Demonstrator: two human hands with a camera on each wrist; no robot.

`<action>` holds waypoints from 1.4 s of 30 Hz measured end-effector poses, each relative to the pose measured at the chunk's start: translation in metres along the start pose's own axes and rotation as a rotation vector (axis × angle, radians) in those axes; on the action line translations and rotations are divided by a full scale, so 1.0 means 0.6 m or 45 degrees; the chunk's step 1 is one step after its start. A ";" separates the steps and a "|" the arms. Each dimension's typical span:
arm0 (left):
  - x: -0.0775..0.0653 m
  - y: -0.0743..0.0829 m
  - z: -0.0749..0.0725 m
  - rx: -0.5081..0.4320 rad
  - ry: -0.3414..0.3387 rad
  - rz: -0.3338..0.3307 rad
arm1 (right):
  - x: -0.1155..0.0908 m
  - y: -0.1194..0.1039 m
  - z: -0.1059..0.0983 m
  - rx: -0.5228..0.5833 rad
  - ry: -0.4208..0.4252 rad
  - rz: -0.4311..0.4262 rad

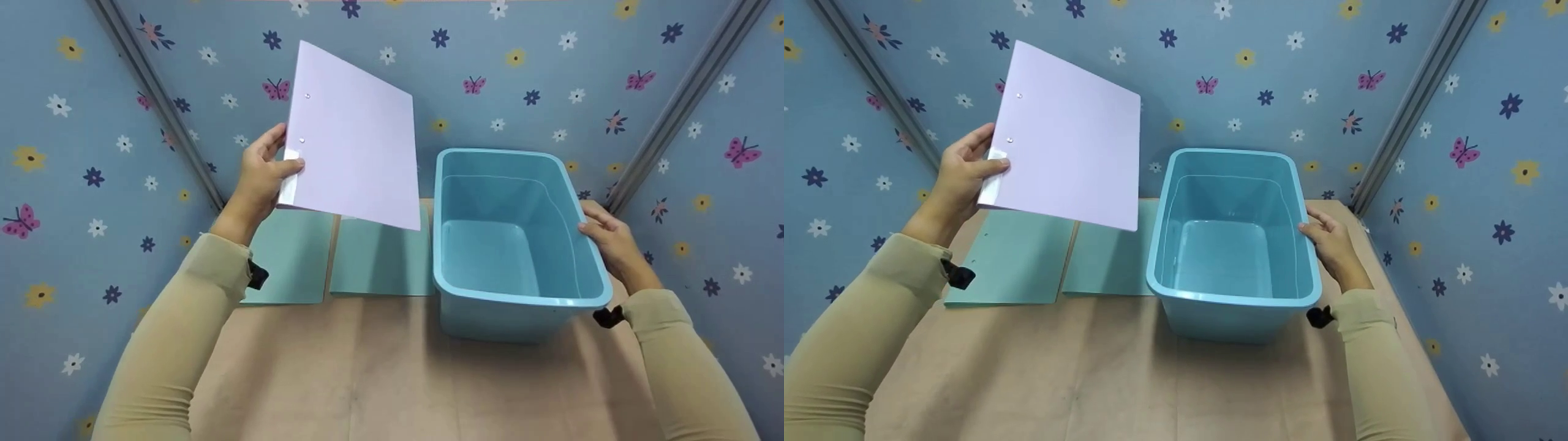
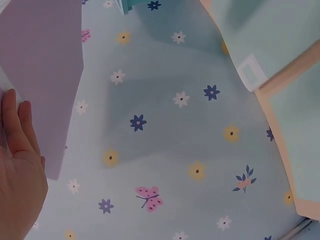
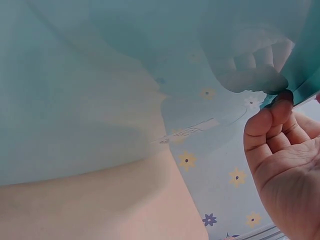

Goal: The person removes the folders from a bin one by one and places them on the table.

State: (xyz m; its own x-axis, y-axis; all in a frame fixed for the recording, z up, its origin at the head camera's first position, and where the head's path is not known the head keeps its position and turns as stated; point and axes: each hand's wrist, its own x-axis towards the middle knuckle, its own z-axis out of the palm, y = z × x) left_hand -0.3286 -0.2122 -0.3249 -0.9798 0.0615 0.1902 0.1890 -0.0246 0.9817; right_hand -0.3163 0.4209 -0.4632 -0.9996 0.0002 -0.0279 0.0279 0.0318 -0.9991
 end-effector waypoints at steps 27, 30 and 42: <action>-0.050 -0.098 -0.089 0.164 -0.231 -0.086 | -0.003 -0.003 -0.001 -0.031 0.009 0.001; -0.056 -0.112 -0.095 0.229 -0.248 -0.078 | -0.004 -0.003 0.000 -0.047 0.014 0.002; -0.073 -0.163 -0.105 0.207 -0.431 -0.186 | -0.004 -0.003 0.001 -0.076 0.024 0.019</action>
State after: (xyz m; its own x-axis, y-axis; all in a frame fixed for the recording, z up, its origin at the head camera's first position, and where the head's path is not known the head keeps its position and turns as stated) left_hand -0.3085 -0.2755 -0.4303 -0.9255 0.3785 0.0153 0.0839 0.1655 0.9826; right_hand -0.3137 0.4202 -0.4612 -0.9989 0.0198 -0.0414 0.0430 0.0914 -0.9949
